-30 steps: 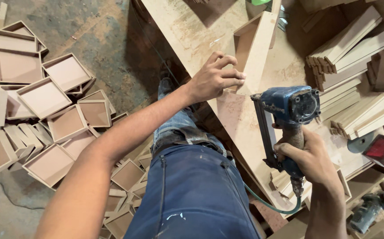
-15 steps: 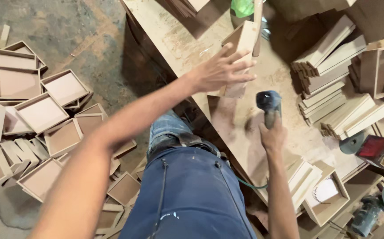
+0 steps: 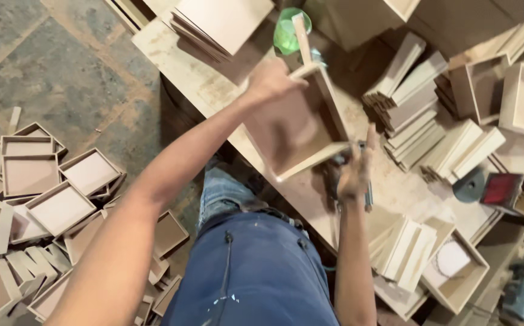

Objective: The person assembles small wooden boxes by aligning pre-cut wooden pieces and securing them with a pneumatic nail gun. They repeatedly pick up components, position them, and fasten the joints, then place the completed boxes into a pile on the floor.

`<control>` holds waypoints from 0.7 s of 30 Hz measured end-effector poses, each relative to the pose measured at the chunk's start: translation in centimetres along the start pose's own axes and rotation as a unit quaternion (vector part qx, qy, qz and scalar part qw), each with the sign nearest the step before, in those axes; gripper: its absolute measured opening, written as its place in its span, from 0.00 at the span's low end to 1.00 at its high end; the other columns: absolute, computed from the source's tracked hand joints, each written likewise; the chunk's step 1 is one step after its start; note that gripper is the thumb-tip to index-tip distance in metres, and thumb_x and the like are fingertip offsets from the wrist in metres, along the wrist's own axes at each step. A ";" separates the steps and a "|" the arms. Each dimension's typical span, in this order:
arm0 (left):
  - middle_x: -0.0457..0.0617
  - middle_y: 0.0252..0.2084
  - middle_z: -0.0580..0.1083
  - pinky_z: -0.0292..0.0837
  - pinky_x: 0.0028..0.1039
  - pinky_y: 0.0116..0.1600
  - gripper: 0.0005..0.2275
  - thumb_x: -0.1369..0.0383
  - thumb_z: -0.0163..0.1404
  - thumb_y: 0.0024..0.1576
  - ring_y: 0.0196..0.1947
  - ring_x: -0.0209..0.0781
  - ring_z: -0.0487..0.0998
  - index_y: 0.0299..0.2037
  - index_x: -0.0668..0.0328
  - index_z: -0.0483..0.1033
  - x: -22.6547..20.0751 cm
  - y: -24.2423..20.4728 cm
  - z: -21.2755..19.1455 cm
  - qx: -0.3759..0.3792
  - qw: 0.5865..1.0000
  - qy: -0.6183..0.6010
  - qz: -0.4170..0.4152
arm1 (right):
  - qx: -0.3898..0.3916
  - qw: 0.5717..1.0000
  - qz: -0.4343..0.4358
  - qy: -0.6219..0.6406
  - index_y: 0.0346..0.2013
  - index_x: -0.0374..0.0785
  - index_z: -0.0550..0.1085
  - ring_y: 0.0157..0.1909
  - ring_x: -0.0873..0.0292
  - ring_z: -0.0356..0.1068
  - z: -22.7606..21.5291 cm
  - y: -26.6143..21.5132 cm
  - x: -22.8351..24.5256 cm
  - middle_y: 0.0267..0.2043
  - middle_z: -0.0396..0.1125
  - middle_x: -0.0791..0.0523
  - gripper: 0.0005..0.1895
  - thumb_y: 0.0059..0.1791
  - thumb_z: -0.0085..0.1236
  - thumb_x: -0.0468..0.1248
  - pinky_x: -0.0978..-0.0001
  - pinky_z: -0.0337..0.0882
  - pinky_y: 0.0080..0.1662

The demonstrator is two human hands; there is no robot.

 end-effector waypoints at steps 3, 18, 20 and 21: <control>0.45 0.26 0.77 0.74 0.31 0.32 0.18 0.51 0.63 0.49 0.26 0.35 0.78 0.34 0.60 0.82 1.9 -0.5 0.6 -0.049 0.980 -0.193 -0.023 | -0.042 0.986 -0.011 -0.160 0.79 0.50 0.46 0.51 0.55 0.68 1.9 2.2 1.1 0.58 0.65 0.49 0.42 0.53 0.54 0.39 0.61 0.74 0.53; 0.58 0.70 0.68 0.59 0.32 0.75 0.39 0.38 0.40 0.66 0.70 0.45 0.68 0.73 0.68 0.62 3.6 -13.5 3.2 -0.060 0.819 -0.533 0.204 | -0.030 0.994 -0.060 -0.090 0.50 0.39 0.68 0.39 0.64 0.63 2.9 5.9 2.6 0.41 0.63 0.59 0.19 0.45 0.49 0.23 0.73 0.65 0.42; 0.60 0.65 0.73 0.64 0.32 0.71 0.40 0.38 0.40 0.64 0.65 0.44 0.73 0.74 0.67 0.61 3.9 -14.0 3.5 -0.053 0.817 -0.542 0.192 | -0.012 0.993 -0.076 -0.092 0.50 0.37 0.68 0.46 0.64 0.65 3.2 5.9 3.0 0.44 0.64 0.59 0.18 0.46 0.51 0.23 0.72 0.67 0.51; 0.59 0.66 0.71 0.63 0.31 0.71 0.40 0.38 0.40 0.64 0.66 0.44 0.72 0.74 0.67 0.61 3.9 -14.2 3.4 -0.061 0.813 -0.545 0.194 | -0.018 0.992 -0.070 -0.106 0.49 0.37 0.68 0.44 0.64 0.64 3.3 6.0 3.1 0.42 0.64 0.59 0.17 0.46 0.52 0.24 0.72 0.65 0.49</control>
Point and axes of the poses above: each hand's wrist, its own y-axis towards the middle knuckle, its own z-axis out of the palm, x = y × z, the point moved 5 cm from there along y, towards the middle knuckle
